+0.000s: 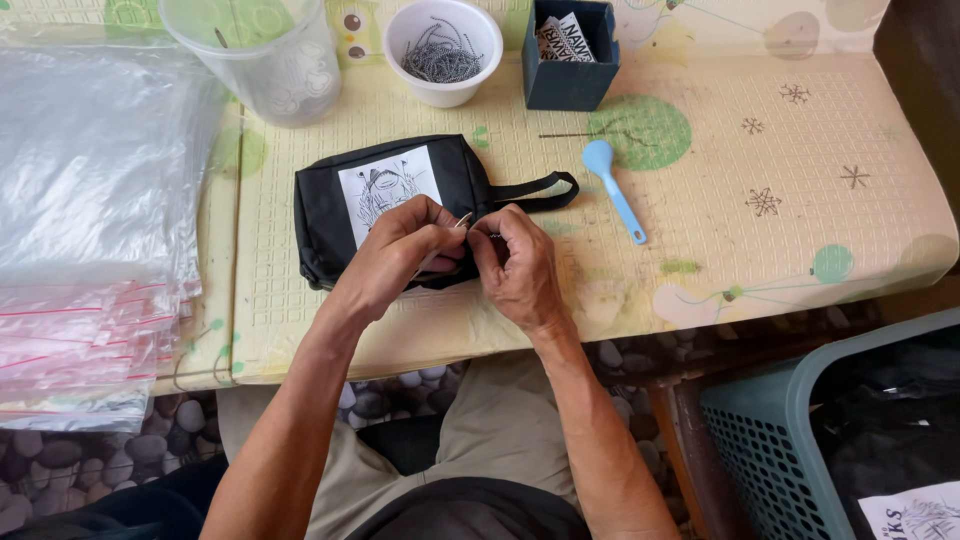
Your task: The person wipes a black shoulder bag with a blue plastic spoon, then attaches a metal chain and a cartoon character keychain to the bag's strap. The person then places the bag into a clear plastic bag.
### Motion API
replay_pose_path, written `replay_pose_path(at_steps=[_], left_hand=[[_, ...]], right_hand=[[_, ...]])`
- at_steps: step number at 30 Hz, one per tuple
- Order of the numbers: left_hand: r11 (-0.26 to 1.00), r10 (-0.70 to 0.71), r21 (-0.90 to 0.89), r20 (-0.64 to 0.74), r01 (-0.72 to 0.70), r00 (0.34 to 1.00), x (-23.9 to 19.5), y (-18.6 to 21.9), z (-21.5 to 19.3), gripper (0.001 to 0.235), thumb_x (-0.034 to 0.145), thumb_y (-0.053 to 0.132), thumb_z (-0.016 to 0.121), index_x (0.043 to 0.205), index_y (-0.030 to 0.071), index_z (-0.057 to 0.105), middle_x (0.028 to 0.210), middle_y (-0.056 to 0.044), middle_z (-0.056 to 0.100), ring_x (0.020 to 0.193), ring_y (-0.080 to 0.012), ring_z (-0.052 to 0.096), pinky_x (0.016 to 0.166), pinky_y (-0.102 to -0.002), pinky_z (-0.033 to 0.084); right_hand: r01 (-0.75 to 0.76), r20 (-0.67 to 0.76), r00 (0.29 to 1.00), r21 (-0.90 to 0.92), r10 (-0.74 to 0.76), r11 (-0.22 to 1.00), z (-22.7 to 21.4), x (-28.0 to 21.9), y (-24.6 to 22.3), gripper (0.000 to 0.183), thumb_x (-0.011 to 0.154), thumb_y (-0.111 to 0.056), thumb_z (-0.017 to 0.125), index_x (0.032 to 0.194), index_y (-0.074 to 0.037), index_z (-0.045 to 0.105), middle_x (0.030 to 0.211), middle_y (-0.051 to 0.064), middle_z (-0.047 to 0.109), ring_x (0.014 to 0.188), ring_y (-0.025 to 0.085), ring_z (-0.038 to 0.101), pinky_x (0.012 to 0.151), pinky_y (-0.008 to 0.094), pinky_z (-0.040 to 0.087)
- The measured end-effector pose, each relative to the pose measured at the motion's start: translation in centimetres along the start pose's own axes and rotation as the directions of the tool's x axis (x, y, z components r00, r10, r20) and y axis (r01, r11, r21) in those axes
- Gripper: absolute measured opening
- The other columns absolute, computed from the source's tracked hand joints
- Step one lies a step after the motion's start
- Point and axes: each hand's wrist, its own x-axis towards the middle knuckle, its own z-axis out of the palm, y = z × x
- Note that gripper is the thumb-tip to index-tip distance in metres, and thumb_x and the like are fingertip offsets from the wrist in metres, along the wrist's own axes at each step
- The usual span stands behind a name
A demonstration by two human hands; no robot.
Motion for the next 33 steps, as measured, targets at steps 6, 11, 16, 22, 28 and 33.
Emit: replay_pose_path(at_steps=[6, 11, 16, 22, 28, 33], left_hand=[[1.000, -0.008, 0.003, -0.015, 0.008, 1.000, 0.0, -0.3, 0.2, 0.038, 0.083, 0.029, 0.071, 0.099, -0.005, 0.069, 0.084, -0.020, 0.069, 0.091, -0.0264, 0.072, 0.087, -0.039, 0.062], [0.999, -0.014, 0.031, -0.023, 0.015, 1.000, -0.3, 0.5, 0.4, 0.037, 0.082, 0.029, 0.072, 0.099, -0.004, 0.070, 0.086, -0.022, 0.072, 0.091, -0.0276, 0.074, 0.088, -0.038, 0.062], [0.997, -0.020, 0.068, -0.022, 0.021, 1.000, -0.7, 0.5, 0.5, 0.040, 0.082, 0.029, 0.071, 0.102, -0.004, 0.068, 0.099, -0.025, 0.072, 0.096, -0.0288, 0.074, 0.091, -0.042, 0.061], [0.985, -0.009, 0.170, -0.021, 0.013, 1.000, -2.0, 1.4, 1.0, 0.048, 0.080, 0.036, 0.071, 0.108, -0.002, 0.068, 0.114, -0.024, 0.071, 0.096, -0.0280, 0.073, 0.092, -0.047, 0.057], [0.969, -0.004, 0.247, -0.035, 0.012, 0.999, -1.7, 0.3, 1.0, 0.053, 0.084, 0.044, 0.070, 0.110, -0.002, 0.066, 0.118, -0.023, 0.071, 0.102, -0.0343, 0.074, 0.092, -0.050, 0.055], [0.933, 0.111, 0.348, -0.043, -0.089, 0.993, -1.9, 0.1, 1.4, 0.035, 0.100, 0.031, 0.051, 0.120, 0.004, 0.061, 0.105, -0.021, 0.071, 0.089, -0.0349, 0.070, 0.083, -0.050, 0.052]], right_hand=[[-0.016, 0.012, 1.000, -0.001, 0.016, 1.000, 0.0, 0.1, -0.1, 0.006, 0.097, -0.012, 0.069, 0.091, -0.011, 0.068, 0.078, 0.011, 0.061, 0.069, 0.033, 0.066, 0.061, 0.038, 0.053], [-0.020, -0.002, 1.000, -0.008, 0.020, 1.000, 0.1, 0.1, -0.1, 0.006, 0.097, -0.013, 0.069, 0.091, -0.012, 0.068, 0.078, 0.009, 0.061, 0.069, 0.030, 0.066, 0.061, 0.036, 0.054], [-0.027, -0.014, 1.000, -0.007, 0.027, 1.000, 0.1, 0.1, -0.4, 0.006, 0.096, -0.012, 0.070, 0.090, -0.013, 0.069, 0.078, 0.008, 0.062, 0.068, 0.030, 0.066, 0.060, 0.036, 0.054], [-0.002, 0.005, 1.000, -0.004, 0.002, 1.000, 0.0, 0.1, -0.6, 0.006, 0.097, -0.012, 0.067, 0.091, -0.011, 0.067, 0.079, 0.009, 0.061, 0.075, 0.033, 0.067, 0.066, 0.039, 0.055], [-0.015, 0.001, 1.000, -0.006, 0.015, 1.000, 0.0, -0.2, 0.2, 0.005, 0.096, -0.011, 0.067, 0.091, -0.012, 0.067, 0.080, 0.009, 0.062, 0.076, 0.032, 0.068, 0.068, 0.040, 0.055], [-0.032, 0.002, 0.999, 0.003, 0.032, 0.999, -0.1, 0.0, -0.1, 0.004, 0.096, -0.010, 0.068, 0.092, -0.011, 0.068, 0.080, 0.010, 0.064, 0.080, 0.033, 0.070, 0.072, 0.039, 0.057]])
